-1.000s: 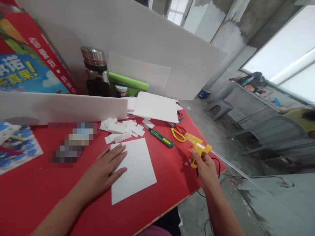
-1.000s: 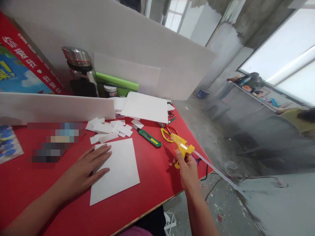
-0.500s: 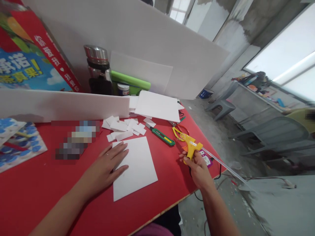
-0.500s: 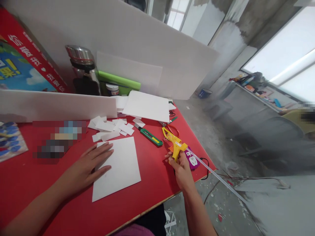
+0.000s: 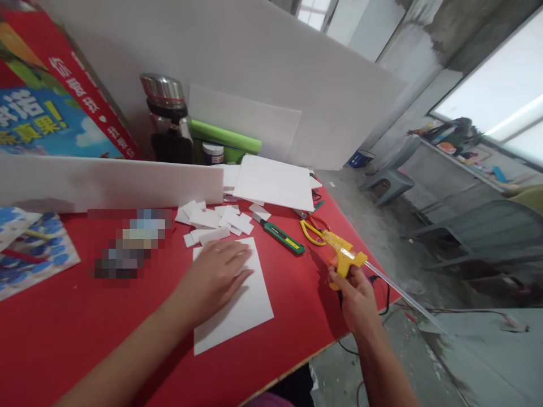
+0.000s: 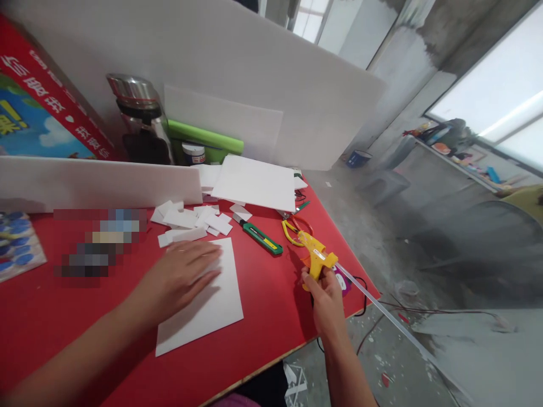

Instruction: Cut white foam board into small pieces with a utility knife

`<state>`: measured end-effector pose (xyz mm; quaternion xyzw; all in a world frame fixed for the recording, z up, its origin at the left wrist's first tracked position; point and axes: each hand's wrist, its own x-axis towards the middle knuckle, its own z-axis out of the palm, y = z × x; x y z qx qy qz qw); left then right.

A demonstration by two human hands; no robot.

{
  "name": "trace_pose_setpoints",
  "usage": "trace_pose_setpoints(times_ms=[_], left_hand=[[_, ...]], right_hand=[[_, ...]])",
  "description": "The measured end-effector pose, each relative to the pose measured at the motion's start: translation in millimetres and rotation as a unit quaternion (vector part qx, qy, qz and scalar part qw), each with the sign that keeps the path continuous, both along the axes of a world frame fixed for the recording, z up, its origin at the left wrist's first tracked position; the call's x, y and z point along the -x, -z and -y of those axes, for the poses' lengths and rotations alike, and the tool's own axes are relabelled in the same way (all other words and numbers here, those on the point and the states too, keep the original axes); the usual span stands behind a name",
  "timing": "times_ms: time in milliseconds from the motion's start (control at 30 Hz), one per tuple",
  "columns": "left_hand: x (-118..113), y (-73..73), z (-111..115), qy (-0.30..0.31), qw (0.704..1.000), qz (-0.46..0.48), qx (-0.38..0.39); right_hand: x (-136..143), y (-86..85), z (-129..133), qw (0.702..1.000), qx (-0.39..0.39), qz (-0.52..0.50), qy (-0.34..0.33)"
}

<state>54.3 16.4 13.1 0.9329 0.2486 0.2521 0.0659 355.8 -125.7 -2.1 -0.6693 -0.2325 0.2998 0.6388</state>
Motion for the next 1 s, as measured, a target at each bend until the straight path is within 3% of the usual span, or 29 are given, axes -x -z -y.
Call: trace_pose_setpoints(times_ms=[67, 133, 233, 333, 467, 700, 833, 1000], left_hand=[[-53.2, -12.9, -5.9, 0.066, 0.996, -0.051, 0.029], [-111.1, -16.5, -14.5, 0.111, 0.984, -0.133, 0.047], [-184.0, -7.8, -26.7, 0.112, 0.98, -0.157, 0.044], [-223.9, 5.0, -31.2, 0.097, 0.982, -0.161, 0.027], [-236.3, 13.1, -29.8, 0.1, 0.981, -0.165, 0.002], [-239.1, 11.5, -28.9, 0.149, 0.976, -0.154, -0.047], [-230.9, -0.7, -23.7, 0.16, 0.976, -0.118, -0.089], [-188.4, -30.0, -8.9, 0.154, 0.978, -0.062, -0.127]], right_hand=[[1.7, -4.2, -2.8, 1.0, -0.018, -0.007, 0.02], [5.0, -10.9, -6.9, 0.998, -0.049, -0.006, 0.043], [10.3, -24.2, -13.2, 0.992, -0.099, 0.008, 0.074], [12.4, -35.5, -17.5, 0.99, -0.107, 0.045, 0.078], [9.4, -38.7, -18.7, 0.992, -0.098, 0.037, 0.066], [-0.5, -27.2, -8.1, 0.994, -0.082, 0.026, 0.071], [-4.2, -28.1, -3.5, 0.994, -0.091, 0.004, 0.069], [-8.9, -39.7, 3.4, 0.989, -0.055, 0.062, 0.12]])
